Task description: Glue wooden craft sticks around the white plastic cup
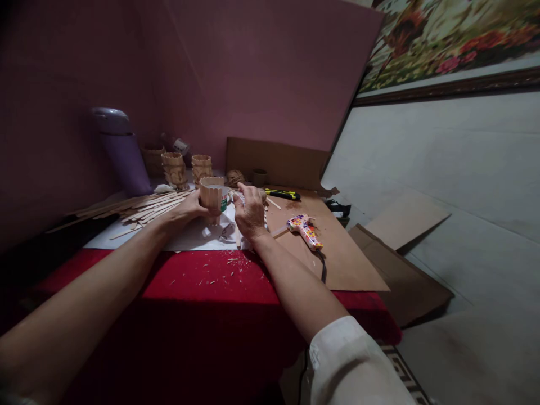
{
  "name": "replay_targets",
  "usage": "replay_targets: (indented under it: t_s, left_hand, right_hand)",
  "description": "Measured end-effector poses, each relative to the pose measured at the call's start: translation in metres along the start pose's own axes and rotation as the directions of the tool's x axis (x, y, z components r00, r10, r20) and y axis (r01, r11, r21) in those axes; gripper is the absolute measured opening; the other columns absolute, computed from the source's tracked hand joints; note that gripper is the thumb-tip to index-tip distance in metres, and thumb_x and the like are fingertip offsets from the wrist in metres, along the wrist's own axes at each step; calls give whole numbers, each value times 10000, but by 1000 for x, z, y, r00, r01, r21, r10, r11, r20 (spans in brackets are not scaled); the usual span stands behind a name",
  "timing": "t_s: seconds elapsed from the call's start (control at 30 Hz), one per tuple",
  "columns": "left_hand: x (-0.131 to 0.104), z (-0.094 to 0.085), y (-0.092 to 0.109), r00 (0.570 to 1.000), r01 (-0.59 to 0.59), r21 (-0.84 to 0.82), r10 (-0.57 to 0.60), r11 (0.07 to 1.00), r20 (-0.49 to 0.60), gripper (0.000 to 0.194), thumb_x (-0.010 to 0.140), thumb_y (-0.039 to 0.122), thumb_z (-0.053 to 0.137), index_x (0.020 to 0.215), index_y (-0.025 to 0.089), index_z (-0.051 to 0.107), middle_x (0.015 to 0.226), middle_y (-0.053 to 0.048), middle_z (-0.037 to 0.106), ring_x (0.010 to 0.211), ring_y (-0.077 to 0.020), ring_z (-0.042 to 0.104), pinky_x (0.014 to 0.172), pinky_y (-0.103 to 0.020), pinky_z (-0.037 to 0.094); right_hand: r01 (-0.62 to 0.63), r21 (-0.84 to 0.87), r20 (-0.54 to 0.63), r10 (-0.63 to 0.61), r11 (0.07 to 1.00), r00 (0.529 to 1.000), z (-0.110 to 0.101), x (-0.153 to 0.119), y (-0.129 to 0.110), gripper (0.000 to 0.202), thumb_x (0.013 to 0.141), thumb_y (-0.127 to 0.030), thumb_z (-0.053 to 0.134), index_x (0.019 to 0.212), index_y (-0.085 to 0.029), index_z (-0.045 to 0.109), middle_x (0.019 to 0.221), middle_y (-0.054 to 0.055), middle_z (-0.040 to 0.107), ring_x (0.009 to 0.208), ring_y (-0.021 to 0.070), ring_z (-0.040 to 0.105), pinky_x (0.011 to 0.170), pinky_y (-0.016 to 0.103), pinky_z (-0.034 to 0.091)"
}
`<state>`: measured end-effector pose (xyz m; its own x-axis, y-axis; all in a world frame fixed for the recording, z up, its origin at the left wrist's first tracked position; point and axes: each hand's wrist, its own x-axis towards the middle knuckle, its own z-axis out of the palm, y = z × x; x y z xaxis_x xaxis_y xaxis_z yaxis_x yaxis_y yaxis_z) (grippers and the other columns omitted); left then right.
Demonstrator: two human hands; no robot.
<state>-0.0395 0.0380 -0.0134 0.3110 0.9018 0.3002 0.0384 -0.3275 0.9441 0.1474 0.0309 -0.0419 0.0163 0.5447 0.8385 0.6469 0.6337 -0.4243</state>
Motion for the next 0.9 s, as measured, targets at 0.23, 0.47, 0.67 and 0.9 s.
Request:
replay_targets:
  t_s: [0.23, 0.47, 0.67, 0.9]
  left_hand:
    - [3, -2, 1, 999, -32, 21, 33, 999, -30, 537, 441, 259, 865, 920, 180, 637, 871, -53, 658, 755, -214, 592, 707, -358, 481]
    - [-6, 1, 4, 999, 40, -9, -40, 999, -26, 477, 492, 185, 783, 945, 183, 633, 805, -53, 663, 662, -201, 581, 600, -344, 456]
    - [-5, 2, 5, 998, 51, -29, -52, 998, -43, 518, 451, 159, 793, 939, 182, 619, 780, -37, 667, 634, -186, 585, 584, -330, 459]
    - [2, -3, -3, 995, 5, -47, -10, 999, -103, 551, 414, 179, 819, 927, 176, 618, 789, -29, 666, 645, -175, 584, 579, -312, 471]
  right_hand:
    - [5, -2, 18, -5, 1000, 1000, -1, 0, -2, 279, 980, -298, 492, 1154, -176, 673, 1121, 141, 677, 1078, 271, 605, 948, 446, 481]
    - [76, 27, 35, -77, 997, 996, -2, 0, -4, 243, 992, -330, 517, 1086, -223, 714, 1064, 104, 695, 1027, 248, 623, 913, 414, 499]
    - [90, 19, 42, -91, 996, 995, -4, 0, -8, 229, 988, -323, 533, 1101, -250, 718, 1055, 86, 702, 1021, 246, 630, 907, 421, 502]
    - [100, 26, 49, -101, 995, 994, -3, 0, -6, 260, 1004, -345, 502, 1105, -243, 719, 1054, 88, 698, 1017, 243, 626, 923, 422, 494]
